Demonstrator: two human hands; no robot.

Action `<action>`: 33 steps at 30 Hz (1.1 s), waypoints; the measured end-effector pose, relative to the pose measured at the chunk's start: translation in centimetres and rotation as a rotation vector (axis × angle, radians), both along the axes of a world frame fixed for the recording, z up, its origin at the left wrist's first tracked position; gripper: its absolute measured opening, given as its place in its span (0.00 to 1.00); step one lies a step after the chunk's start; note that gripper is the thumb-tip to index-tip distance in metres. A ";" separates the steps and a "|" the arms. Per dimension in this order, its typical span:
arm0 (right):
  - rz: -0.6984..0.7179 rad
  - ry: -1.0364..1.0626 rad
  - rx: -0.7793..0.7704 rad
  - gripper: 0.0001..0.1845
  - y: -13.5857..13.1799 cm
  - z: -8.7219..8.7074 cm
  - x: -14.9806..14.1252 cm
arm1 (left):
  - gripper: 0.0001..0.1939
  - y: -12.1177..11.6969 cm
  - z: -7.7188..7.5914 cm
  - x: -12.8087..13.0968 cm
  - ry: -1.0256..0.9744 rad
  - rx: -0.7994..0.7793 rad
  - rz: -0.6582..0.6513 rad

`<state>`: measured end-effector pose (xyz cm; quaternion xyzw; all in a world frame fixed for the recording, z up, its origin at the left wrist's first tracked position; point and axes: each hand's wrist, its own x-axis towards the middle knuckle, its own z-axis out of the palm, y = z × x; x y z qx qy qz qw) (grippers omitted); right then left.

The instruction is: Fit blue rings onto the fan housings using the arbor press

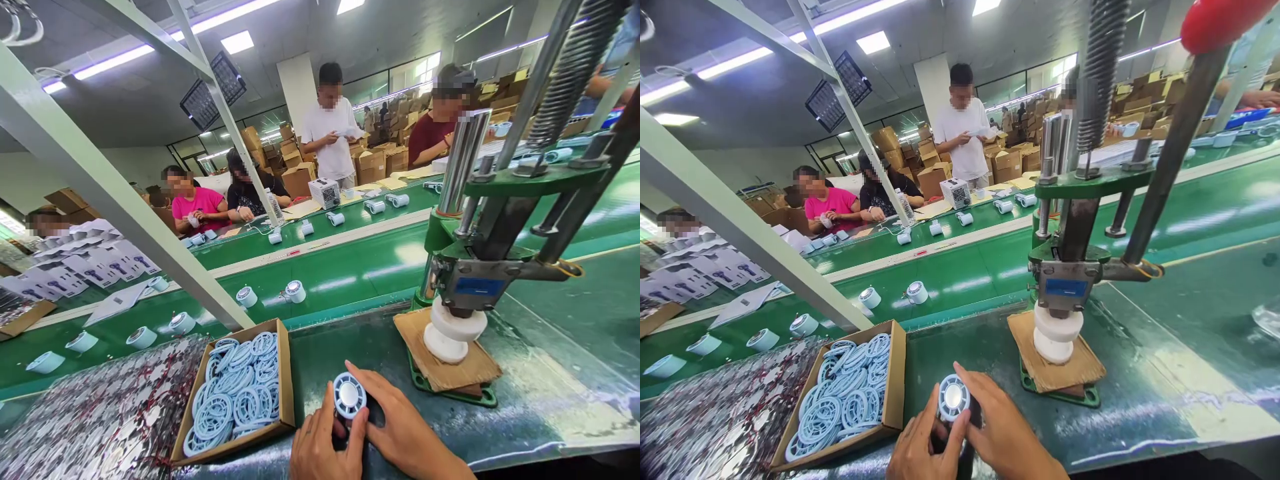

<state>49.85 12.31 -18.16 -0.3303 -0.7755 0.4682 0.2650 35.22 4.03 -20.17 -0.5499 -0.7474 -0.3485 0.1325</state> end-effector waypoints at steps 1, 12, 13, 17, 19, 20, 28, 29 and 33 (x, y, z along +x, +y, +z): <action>0.005 -0.011 0.011 0.36 -0.1 -0.1 0.1 | 0.29 0.0 0.3 0.0 0.006 -0.035 0.012; -0.033 -0.081 0.163 0.39 -1.2 -0.7 0.1 | 0.30 -0.6 1.4 0.2 0.170 -0.240 0.061; -0.045 -0.084 0.169 0.40 -1.3 -0.6 0.0 | 0.30 -0.6 1.2 0.3 0.177 -0.239 0.064; -0.045 -0.079 0.189 0.41 -1.7 -0.6 0.2 | 0.28 -0.9 0.9 0.3 0.153 -0.197 0.043; -0.042 -0.057 0.197 0.44 -1.8 -0.5 0.9 | 0.28 -0.9 1.3 0.0 0.126 -0.157 0.037; -0.049 -0.051 0.197 0.46 -1.8 -0.4 1.5 | 0.29 -0.9 1.6 -0.2 0.114 -0.135 0.038; -0.246 0.003 0.413 0.19 -1.1 10.7 9.0 | 0.36 1.0 2.6 -1.5 -0.143 -0.123 -0.198; -0.295 0.075 0.503 0.17 -0.7 13.1 9.9 | 0.38 1.4 2.4 -1.5 -0.213 -0.160 -0.208; -0.599 0.416 0.954 0.14 3.0 22.7 12.0 | 0.39 3.4 2.3 -0.9 -0.469 -0.249 -0.230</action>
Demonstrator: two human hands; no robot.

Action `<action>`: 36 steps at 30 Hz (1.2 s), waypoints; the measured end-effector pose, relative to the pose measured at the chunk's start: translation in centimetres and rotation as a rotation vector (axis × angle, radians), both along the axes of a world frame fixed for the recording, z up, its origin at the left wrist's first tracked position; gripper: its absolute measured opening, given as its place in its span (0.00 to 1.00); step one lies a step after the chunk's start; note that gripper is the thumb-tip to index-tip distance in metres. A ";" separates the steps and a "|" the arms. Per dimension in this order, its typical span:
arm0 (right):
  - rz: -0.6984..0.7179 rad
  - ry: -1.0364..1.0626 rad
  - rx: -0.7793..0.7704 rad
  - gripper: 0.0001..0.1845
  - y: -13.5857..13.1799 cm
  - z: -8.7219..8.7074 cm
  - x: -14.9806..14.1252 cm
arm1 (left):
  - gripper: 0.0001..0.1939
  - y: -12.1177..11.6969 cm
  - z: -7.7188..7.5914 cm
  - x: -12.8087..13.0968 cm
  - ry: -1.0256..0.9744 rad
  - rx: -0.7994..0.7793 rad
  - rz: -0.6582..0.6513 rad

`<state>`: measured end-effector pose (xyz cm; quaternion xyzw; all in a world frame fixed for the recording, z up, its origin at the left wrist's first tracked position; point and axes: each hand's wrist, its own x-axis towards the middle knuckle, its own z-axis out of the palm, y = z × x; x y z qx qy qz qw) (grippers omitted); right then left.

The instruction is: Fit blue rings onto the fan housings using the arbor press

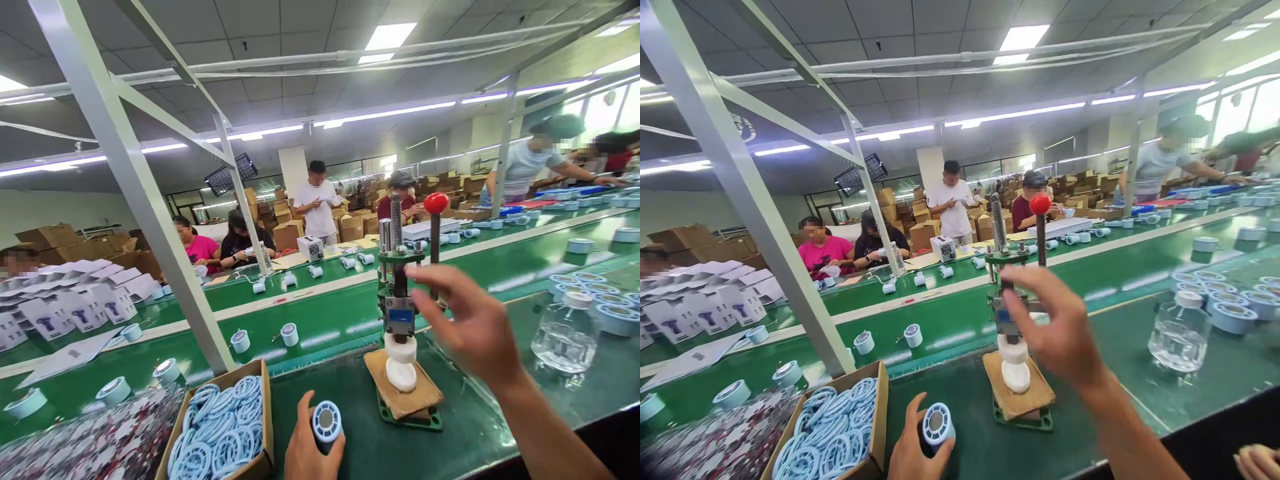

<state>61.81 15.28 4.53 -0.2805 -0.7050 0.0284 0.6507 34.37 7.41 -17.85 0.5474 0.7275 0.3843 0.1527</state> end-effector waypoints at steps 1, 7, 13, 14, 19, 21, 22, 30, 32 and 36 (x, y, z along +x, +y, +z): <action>-0.114 0.066 0.107 0.13 1.5 2.1 0.2 | 0.39 0.6 0.3 0.4 -0.043 0.011 -0.022; -0.512 0.336 0.161 0.15 10.3 9.3 0.0 | 0.42 4.5 3.6 5.0 -0.202 0.066 -0.287; -0.252 0.436 -0.059 0.13 12.7 9.9 0.4 | 0.44 7.9 5.6 8.2 -0.211 0.046 -0.419; -0.244 0.429 -0.067 0.13 12.7 9.7 0.5 | 0.44 8.3 5.7 8.4 -0.212 0.047 -0.432; -0.283 0.442 -0.042 0.12 12.5 9.4 0.3 | 0.44 9.7 6.1 10.0 -0.231 0.044 -0.473; -0.297 0.448 -0.033 0.12 12.6 9.3 0.2 | 0.44 10.1 6.4 10.8 -0.203 0.041 -0.471; -0.303 0.451 -0.030 0.12 12.7 9.3 0.2 | 0.44 10.4 6.6 11.2 -0.181 0.045 -0.473; -0.291 0.427 -0.018 0.12 12.8 9.1 0.5 | 0.38 11.7 5.7 12.4 -0.207 0.116 -0.471; -0.284 0.427 -0.014 0.13 12.7 9.1 0.4 | 0.38 11.9 5.4 12.4 -0.226 0.129 -0.471; -0.271 0.438 -0.008 0.13 12.5 9.1 0.2 | 0.36 11.7 5.4 12.6 -0.256 0.158 -0.503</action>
